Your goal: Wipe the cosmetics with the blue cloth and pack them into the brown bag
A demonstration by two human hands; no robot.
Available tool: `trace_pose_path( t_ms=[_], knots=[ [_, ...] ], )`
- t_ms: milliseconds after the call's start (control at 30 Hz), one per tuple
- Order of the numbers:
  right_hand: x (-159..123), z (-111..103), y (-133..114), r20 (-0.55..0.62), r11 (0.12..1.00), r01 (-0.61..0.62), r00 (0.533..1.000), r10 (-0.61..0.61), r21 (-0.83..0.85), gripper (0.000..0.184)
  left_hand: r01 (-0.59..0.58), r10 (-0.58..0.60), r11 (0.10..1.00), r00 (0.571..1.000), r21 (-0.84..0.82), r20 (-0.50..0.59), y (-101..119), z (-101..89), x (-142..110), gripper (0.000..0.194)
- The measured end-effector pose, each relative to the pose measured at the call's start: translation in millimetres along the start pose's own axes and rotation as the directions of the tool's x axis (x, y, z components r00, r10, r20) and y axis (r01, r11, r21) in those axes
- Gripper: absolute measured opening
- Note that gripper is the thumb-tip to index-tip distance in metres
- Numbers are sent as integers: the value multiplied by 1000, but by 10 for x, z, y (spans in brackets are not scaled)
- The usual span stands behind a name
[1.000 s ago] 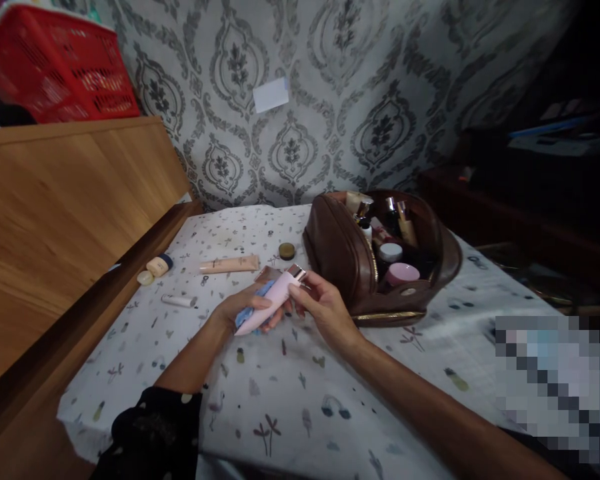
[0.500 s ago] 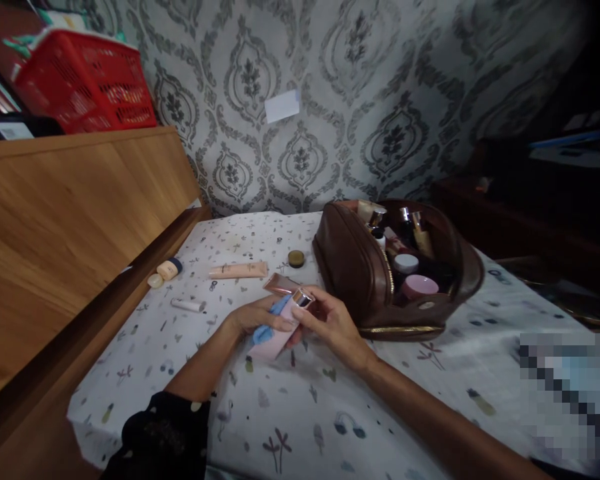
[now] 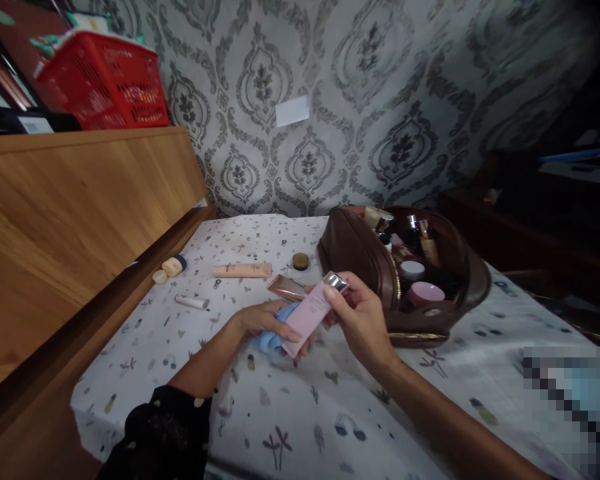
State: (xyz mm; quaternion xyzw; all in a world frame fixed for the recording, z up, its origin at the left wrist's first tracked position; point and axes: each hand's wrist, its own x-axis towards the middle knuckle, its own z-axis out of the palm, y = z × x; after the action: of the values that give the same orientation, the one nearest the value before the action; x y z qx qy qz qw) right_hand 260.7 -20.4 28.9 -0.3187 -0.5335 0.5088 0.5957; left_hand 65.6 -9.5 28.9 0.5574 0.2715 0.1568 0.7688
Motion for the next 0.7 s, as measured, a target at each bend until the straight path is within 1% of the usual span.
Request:
trace_pose_path(
  t_ms=[100, 167, 200, 267, 333, 367, 400, 433, 467, 500, 567, 600, 633, 700],
  knots=[
    [-9, -5, 53, 22, 998, -26, 999, 25, 54, 42, 16, -16, 1000, 999, -9, -39, -29, -56, -2, 53],
    [-24, 9, 92, 54, 996, -49, 998, 44, 79, 44, -37, 39, 999, 990, 12, -139, -34, -100, 8, 64],
    [-33, 21, 108, 75, 995, -58, 996, 52, 77, 43, -86, 95, 995, 972, 52, -214, -28, -116, 15, 67],
    [-54, 49, 131, 115, 998, -57, 992, 52, 41, 40, -177, 238, 964, 908, 200, -344, -3, -128, 32, 68],
    [-72, 73, 139, 134, 1000, -29, 991, 29, -5, 39, -216, 361, 904, 850, 370, -384, 32, -107, 48, 64],
    [-77, 79, 136, 137, 1000, -17, 990, 20, -23, 39, -225, 402, 873, 834, 432, -378, 50, -85, 55, 62],
    [-79, 81, 131, 135, 999, -11, 991, 15, -36, 39, -232, 429, 848, 828, 476, -361, 67, -56, 61, 61],
    [-76, 78, 122, 128, 999, -10, 992, 16, -44, 39, -239, 440, 831, 835, 503, -330, 82, -24, 67, 60],
    [-70, 72, 112, 113, 999, -12, 993, 18, -48, 39, -244, 434, 819, 855, 519, -283, 94, 8, 72, 57],
    [-61, 62, 102, 92, 999, -15, 996, 20, -51, 39, -244, 410, 813, 884, 528, -224, 103, 38, 76, 53],
    [-38, 41, 83, 46, 999, -18, 999, 20, -46, 40, -202, 319, 809, 940, 552, -123, 108, 73, 70, 44],
    [-28, 32, 76, 27, 999, -21, 999, 22, -37, 40, -163, 266, 806, 959, 569, -102, 106, 71, 57, 41],
    [-19, 26, 71, 16, 999, -26, 1000, 26, -26, 41, -119, 220, 800, 970, 587, -103, 105, 54, 33, 40],
    [-12, 24, 68, 21, 999, -39, 999, 39, -4, 42, -38, 157, 786, 978, 617, -140, 113, -17, -47, 38]
  ],
)
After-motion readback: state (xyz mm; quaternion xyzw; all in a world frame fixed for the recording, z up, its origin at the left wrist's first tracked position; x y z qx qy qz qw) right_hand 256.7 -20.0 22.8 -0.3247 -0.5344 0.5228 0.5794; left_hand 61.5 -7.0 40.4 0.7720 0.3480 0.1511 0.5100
